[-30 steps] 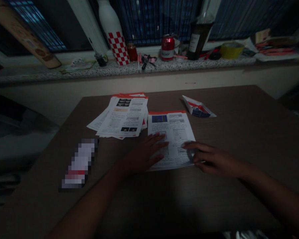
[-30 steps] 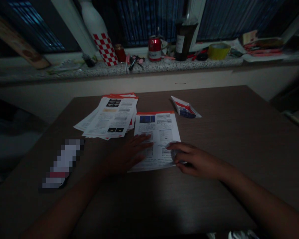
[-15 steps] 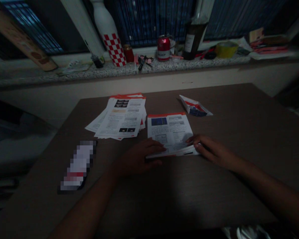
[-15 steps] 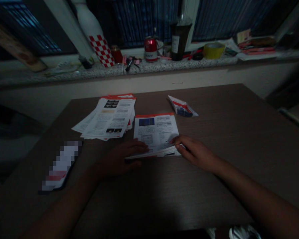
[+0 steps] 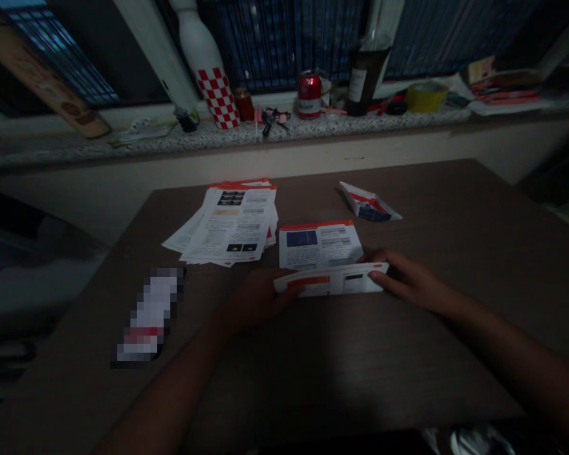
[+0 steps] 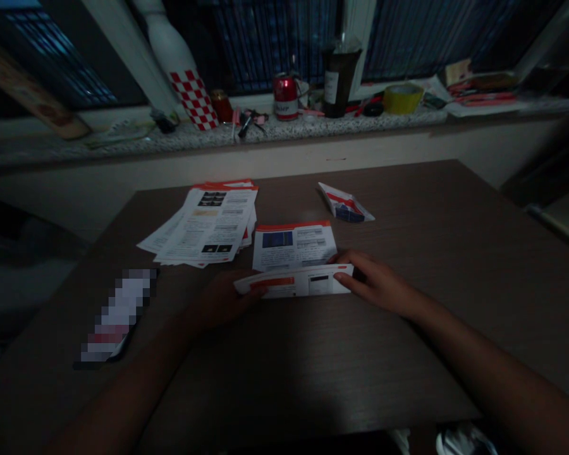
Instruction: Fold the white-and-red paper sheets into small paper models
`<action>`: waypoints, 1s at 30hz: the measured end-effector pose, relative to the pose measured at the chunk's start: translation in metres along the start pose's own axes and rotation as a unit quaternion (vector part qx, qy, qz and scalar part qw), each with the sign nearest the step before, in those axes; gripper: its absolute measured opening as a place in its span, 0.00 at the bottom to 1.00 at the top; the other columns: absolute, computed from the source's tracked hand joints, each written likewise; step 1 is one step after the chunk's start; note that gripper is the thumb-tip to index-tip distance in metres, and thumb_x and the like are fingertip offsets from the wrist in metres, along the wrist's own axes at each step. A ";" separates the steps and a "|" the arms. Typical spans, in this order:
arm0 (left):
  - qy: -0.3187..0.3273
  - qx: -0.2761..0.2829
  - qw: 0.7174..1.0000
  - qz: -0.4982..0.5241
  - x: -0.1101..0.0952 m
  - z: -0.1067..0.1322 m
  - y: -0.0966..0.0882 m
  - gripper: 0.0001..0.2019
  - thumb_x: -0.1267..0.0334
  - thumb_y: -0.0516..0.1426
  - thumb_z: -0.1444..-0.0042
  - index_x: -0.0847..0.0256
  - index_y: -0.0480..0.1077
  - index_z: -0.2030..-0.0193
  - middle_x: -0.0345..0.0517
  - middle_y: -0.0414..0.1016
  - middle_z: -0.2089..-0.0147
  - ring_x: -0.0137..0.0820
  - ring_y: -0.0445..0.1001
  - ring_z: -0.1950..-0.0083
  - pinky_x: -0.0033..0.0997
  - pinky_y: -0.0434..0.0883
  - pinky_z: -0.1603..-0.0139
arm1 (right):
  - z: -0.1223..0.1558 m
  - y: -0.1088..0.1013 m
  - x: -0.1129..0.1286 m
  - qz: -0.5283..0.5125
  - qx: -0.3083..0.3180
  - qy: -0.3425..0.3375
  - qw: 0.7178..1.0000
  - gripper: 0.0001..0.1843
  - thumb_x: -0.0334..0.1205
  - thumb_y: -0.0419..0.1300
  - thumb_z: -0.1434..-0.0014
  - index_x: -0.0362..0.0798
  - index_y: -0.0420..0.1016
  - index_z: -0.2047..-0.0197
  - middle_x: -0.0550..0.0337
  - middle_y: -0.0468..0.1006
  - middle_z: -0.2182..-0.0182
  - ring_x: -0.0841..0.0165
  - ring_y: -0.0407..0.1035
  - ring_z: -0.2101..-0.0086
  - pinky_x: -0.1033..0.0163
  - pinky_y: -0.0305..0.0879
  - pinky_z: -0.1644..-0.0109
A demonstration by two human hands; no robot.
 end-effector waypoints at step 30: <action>0.072 -0.049 0.983 -0.160 0.017 -0.017 0.015 0.23 0.57 0.60 0.29 0.54 0.68 0.30 0.52 0.70 0.33 0.46 0.70 0.32 0.53 0.71 0.31 | -0.020 0.014 -0.018 0.133 -0.012 -0.057 0.989 0.11 0.45 0.59 0.27 0.53 0.76 0.45 0.47 0.79 0.41 0.51 0.75 0.41 0.40 0.73 0.36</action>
Point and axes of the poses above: each hand's wrist, its own z-axis away from the middle knuckle, its own y-axis out of the palm, x = y × z, the point moved 1 cm from there along -z, towards the middle knuckle
